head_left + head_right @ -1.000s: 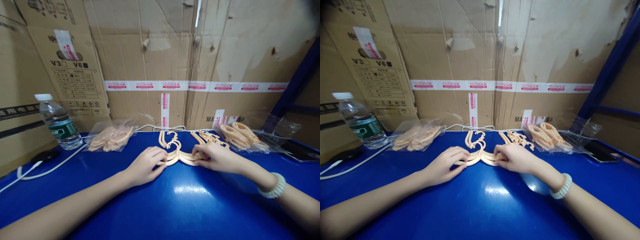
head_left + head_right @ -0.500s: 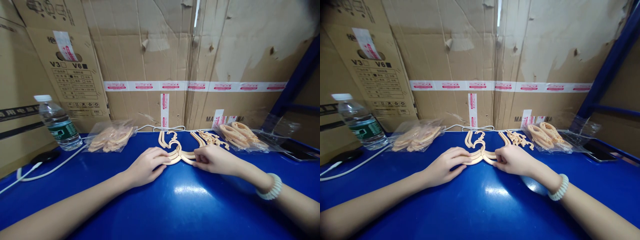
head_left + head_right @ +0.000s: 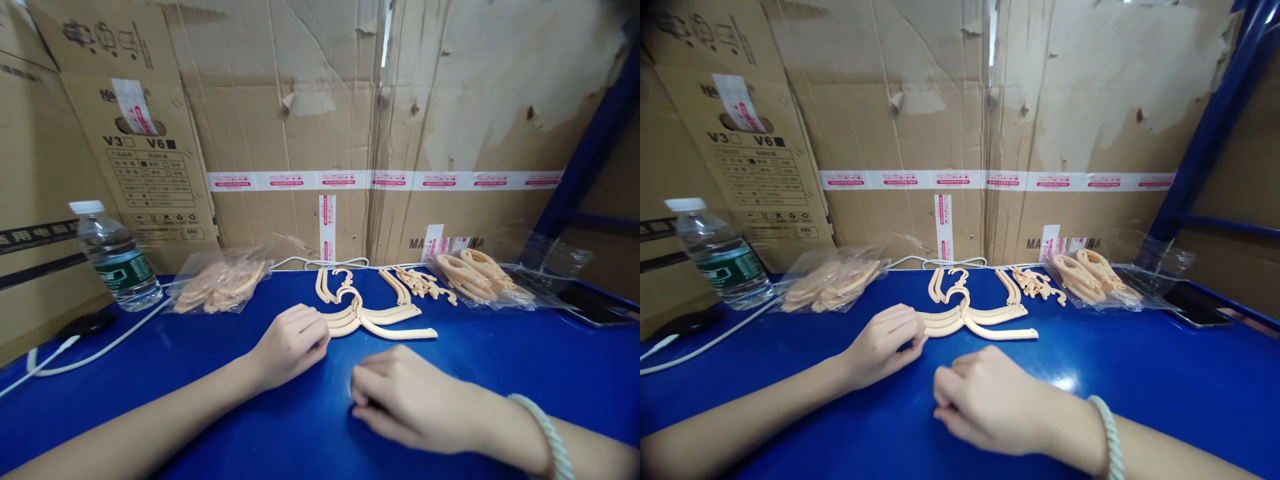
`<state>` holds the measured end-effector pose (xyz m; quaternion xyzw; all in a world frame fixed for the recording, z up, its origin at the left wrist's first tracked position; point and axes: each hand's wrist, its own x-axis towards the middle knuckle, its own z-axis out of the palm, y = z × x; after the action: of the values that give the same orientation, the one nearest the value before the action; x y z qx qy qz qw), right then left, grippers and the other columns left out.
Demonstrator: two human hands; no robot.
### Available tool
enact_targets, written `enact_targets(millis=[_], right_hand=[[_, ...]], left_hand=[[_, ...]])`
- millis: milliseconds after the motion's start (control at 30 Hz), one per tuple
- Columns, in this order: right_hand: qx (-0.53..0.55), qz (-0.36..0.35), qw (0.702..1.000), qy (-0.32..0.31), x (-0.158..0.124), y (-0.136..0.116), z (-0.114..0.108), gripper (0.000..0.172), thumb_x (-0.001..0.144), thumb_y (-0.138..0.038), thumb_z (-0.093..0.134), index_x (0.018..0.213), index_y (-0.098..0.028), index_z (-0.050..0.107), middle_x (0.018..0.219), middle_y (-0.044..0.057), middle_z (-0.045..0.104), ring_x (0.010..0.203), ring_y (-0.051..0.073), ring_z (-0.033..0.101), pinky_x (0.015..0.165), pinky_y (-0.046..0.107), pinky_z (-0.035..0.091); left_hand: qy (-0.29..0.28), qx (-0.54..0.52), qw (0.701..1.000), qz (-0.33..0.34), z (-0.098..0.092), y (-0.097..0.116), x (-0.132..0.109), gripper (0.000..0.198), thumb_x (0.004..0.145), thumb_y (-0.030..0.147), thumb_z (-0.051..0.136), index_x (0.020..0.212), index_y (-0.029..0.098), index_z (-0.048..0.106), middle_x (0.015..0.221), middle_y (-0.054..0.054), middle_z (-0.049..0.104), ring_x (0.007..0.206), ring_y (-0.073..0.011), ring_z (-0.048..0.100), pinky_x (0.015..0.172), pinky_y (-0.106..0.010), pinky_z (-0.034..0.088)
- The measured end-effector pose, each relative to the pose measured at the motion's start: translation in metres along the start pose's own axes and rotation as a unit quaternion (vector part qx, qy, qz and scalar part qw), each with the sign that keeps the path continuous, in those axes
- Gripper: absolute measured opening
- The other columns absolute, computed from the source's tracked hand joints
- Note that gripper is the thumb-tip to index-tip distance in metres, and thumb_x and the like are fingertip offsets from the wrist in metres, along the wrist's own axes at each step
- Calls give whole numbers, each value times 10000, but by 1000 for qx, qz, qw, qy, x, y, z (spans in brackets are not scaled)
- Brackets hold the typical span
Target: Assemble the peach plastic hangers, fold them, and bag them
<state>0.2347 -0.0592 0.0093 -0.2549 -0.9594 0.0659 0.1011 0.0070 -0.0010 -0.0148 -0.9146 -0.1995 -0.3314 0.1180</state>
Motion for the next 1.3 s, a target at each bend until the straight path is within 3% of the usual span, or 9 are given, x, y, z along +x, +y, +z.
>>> enact_targets(millis=[100, 300, 567, 833, 1033, 1300], right_hand=[[-36, -16, 999, -17, 1, -6, 5, 133, 934, -254, 439, 856, -200, 532, 745, 19, 626, 661, 151, 548, 592, 252, 333], [-110, 120, 987, 8, 0, 9, -1, 379, 993, -386, 373, 734, -183, 561, 685, 31, 646, 586, 153, 574, 542, 284, 266], [-185, 232, 955, 8, 0, 11, 0, 465, 967, -466, 399, 707, -170, 645, 663, 91, 696, 580, 223, 645, 526, 296, 269], [-182, 249, 951, 5, 0, 13, -2, 472, 964, -472, 398, 689, -175, 641, 659, 91, 697, 614, 229, 653, 551, 303, 311], [-166, 200, 965, 26, 0, 8, 4, 390, 959, -426, 425, 730, -175, 616, 692, 71, 688, 647, 207, 635, 692, 327, 355], [-153, 237, 959, 21, 0, 3, 0, 369, 945, -431, 453, 716, -184, 605, 688, 58, 674, 639, 205, 625, 583, 295, 287]], left_hand=[[0, 9, 1000, 13, 0, 0, 0, 258, 911, 99, 432, 677, 205, 454, 614, 10, 549, 579, -139, 450, 595, -286, 359], [-38, 2, 999, 7, 0, 0, 2, 295, 926, 147, 434, 637, 206, 420, 585, 20, 536, 546, -130, 465, 558, -276, 332], [-67, -24, 997, -37, 1, -1, 2, 260, 900, 151, 481, 652, 199, 420, 608, 29, 544, 575, -128, 491, 581, -264, 344], [-66, -21, 997, -40, 1, -1, 1, 253, 894, 154, 486, 655, 200, 419, 612, 29, 539, 580, -133, 480, 591, -269, 344], [-67, -23, 997, -38, 1, -1, 1, 246, 896, 158, 494, 664, 200, 424, 622, 26, 538, 591, -137, 471, 609, -270, 356], [-44, -11, 999, -19, 1, 0, 2, 247, 895, 132, 506, 665, 193, 439, 620, 24, 535, 589, -138, 456, 602, -269, 348]])
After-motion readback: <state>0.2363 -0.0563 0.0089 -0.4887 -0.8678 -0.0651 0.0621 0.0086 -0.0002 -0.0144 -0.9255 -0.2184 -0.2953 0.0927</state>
